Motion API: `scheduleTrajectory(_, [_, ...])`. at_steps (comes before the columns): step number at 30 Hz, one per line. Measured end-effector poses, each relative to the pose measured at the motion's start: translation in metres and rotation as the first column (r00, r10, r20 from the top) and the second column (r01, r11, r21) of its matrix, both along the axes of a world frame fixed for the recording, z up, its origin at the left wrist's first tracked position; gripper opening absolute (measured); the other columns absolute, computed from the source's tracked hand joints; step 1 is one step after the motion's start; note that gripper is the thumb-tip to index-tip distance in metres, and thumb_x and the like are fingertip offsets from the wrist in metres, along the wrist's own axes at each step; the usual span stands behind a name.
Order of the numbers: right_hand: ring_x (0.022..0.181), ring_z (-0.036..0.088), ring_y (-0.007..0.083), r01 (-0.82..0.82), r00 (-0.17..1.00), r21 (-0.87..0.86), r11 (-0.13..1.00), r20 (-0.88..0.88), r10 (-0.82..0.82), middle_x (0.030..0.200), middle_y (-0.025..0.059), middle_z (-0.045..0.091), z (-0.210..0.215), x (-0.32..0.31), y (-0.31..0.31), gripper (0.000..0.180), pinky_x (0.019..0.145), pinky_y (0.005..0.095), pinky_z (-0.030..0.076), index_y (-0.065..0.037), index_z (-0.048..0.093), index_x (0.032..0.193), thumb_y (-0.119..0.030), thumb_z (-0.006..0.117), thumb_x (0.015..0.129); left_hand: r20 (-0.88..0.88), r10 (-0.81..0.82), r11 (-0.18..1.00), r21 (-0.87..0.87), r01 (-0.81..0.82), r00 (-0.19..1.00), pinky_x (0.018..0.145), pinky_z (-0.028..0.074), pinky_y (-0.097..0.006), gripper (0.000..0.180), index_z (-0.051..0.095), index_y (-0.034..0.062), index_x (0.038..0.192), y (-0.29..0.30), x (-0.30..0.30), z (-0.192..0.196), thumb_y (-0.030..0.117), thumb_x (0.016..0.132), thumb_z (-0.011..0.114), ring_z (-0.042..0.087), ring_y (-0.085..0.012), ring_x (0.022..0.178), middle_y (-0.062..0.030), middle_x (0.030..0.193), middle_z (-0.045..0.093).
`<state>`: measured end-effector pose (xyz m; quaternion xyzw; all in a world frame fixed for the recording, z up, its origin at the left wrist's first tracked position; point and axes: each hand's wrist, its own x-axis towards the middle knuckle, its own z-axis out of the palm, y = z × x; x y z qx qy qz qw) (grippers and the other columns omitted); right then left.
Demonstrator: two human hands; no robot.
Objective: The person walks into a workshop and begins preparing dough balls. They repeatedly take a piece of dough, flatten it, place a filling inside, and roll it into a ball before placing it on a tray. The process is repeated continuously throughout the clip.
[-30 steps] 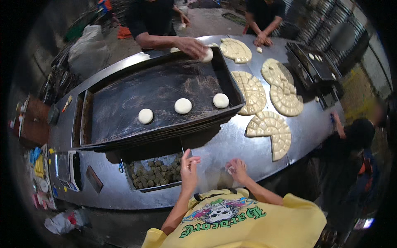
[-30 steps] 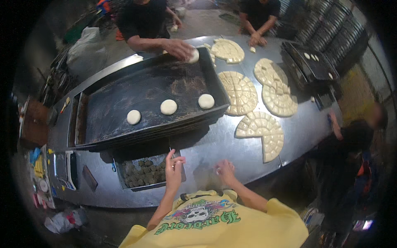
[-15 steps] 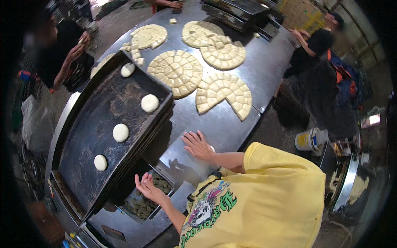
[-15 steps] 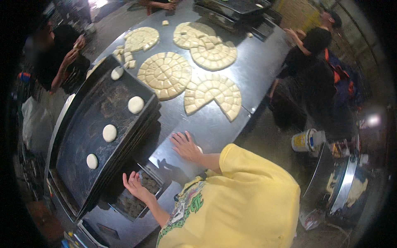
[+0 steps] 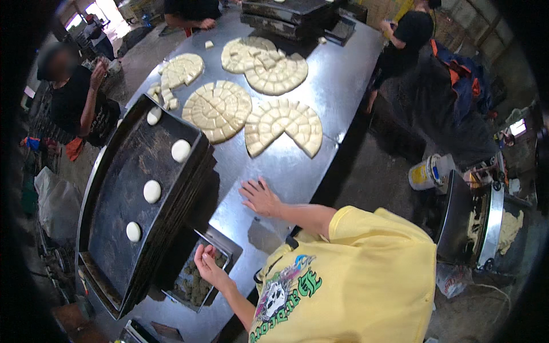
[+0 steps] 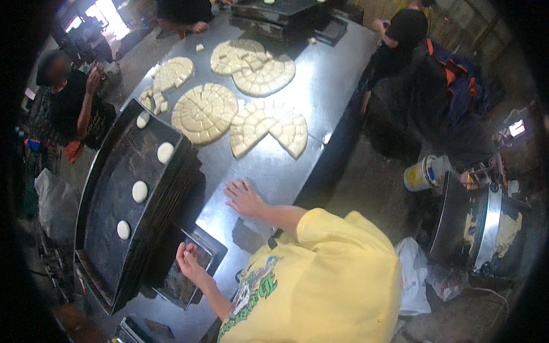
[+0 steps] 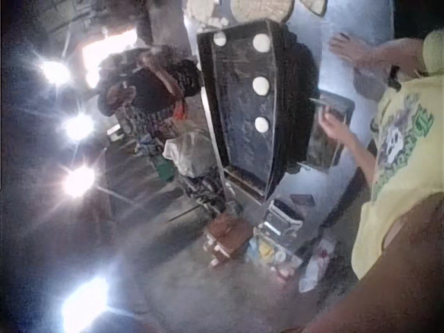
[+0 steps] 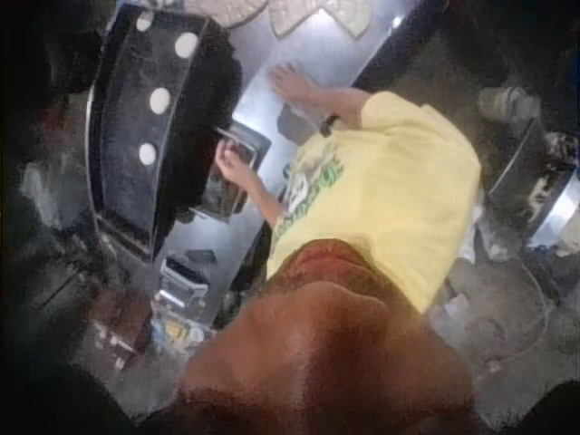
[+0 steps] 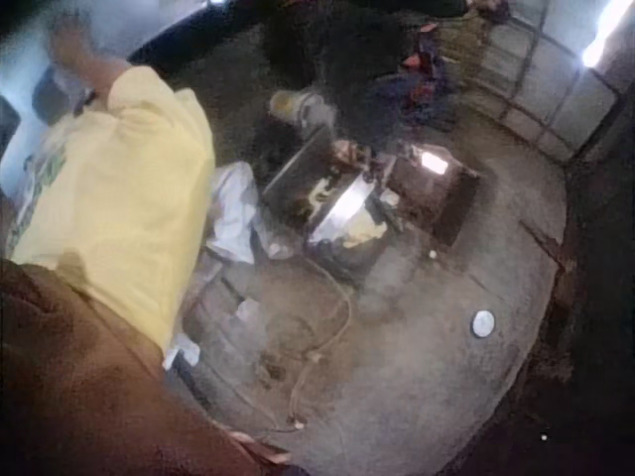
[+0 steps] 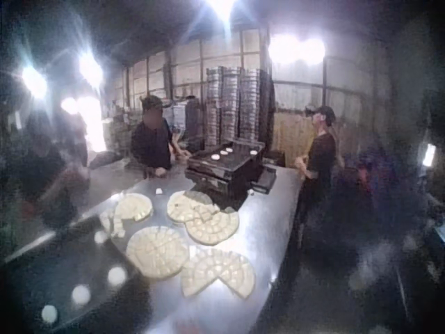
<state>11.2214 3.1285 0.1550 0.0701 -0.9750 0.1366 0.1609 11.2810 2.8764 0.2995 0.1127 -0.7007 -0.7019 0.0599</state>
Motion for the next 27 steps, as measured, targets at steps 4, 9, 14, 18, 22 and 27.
scheduleTrajectory(4, [0.135, 0.036, 0.0274, -0.036, 0.998, -0.051, 0.998, 0.048, 0.039, 0.145, 0.0099, 0.043, -0.008, 0.002, -0.016, 0.048, 0.114, 0.053, 0.021, -0.013, 0.048, 0.138, -0.04, 0.048, 0.098, 0.091, 0.032, 0.997, 0.066, -0.038, 0.995, 0.096, 0.048, -0.033, 0.031, 0.052, -0.0004, 0.127, -0.013, 0.021, -0.011, 0.019, 0.103, 0.046, 0.06, -0.018, 0.101, -0.0114, 0.108, 0.062])
scheduleTrajectory(9, [0.137, 0.035, 0.0345, -0.016, 0.962, -0.396, 0.918, 0.244, 0.122, 0.147, 0.0161, 0.042, -0.022, -0.007, 0.013, 0.051, 0.115, 0.0469, 0.023, -0.005, 0.046, 0.139, -0.034, 0.049, 0.098, 0.031, -0.066, 0.997, 0.049, 0.064, 0.997, 0.093, 0.049, -0.031, 0.025, 0.057, -0.0027, 0.119, -0.024, 0.035, 0.004, 0.014, 0.102, 0.048, 0.062, -0.0173, 0.099, -0.0104, 0.105, 0.065])
scheduleTrajectory(14, [0.126, 0.045, 0.0397, -0.16, 0.955, -0.21, 0.965, 0.213, 0.205, 0.136, 0.0227, 0.046, -0.005, 0.064, 0.032, 0.051, 0.106, 0.0455, 0.036, -0.004, 0.047, 0.133, -0.013, 0.066, 0.087, -0.027, -0.018, 1.0, 0.001, 0.018, 0.999, 0.09, 0.05, -0.03, 0.024, 0.059, -0.001, 0.118, -0.08, 0.06, 0.012, 0.013, 0.103, 0.046, 0.063, -0.0166, 0.096, -0.0102, 0.103, 0.065])
scheduleTrajectory(18, [0.092, 0.057, 0.0264, 0.093, 0.827, -0.382, 0.92, 0.543, 0.141, 0.098, 0.0129, 0.059, 0.031, 0.062, 0.016, 0.047, 0.08, 0.0387, 0.048, -0.006, 0.053, 0.119, -0.012, 0.076, 0.08, 0.008, 0.182, 0.982, 0.048, -0.182, 0.983, 0.088, 0.05, -0.03, 0.025, 0.059, -0.0008, 0.117, -0.128, 0.093, -0.003, 0.015, 0.103, 0.047, 0.063, -0.0166, 0.094, -0.01, 0.101, 0.066])
scheduleTrajectory(22, [0.089, 0.056, 0.014, 0.034, 0.54, -0.62, 0.784, 0.671, 0.508, 0.089, 0.0039, 0.059, 0.124, 0.05, -0.072, 0.043, 0.078, 0.0322, 0.047, -0.008, 0.056, 0.121, -0.019, 0.076, 0.084, 0.069, 0.341, 0.927, 0.139, -0.348, 0.937, 0.088, 0.051, -0.031, 0.027, 0.059, -0.0008, 0.117, -0.174, 0.119, -0.016, 0.019, 0.102, 0.048, 0.063, -0.0167, 0.093, -0.0094, 0.1, 0.066])
scheduleTrajectory(27, [0.098, 0.059, 0.024, -0.571, 0.479, -0.673, 0.469, 0.19, 0.857, 0.105, 0.0107, 0.062, 0.242, -0.009, -0.228, 0.036, 0.087, 0.0349, 0.047, -0.008, 0.061, 0.125, -0.022, 0.066, 0.092, 0.045, 0.39, 0.906, 0.158, -0.392, 0.92, 0.089, 0.05, -0.031, 0.027, 0.059, -0.0006, 0.117, -0.221, 0.132, -0.008, 0.019, 0.102, 0.048, 0.062, -0.0168, 0.094, -0.0099, 0.101, 0.066])
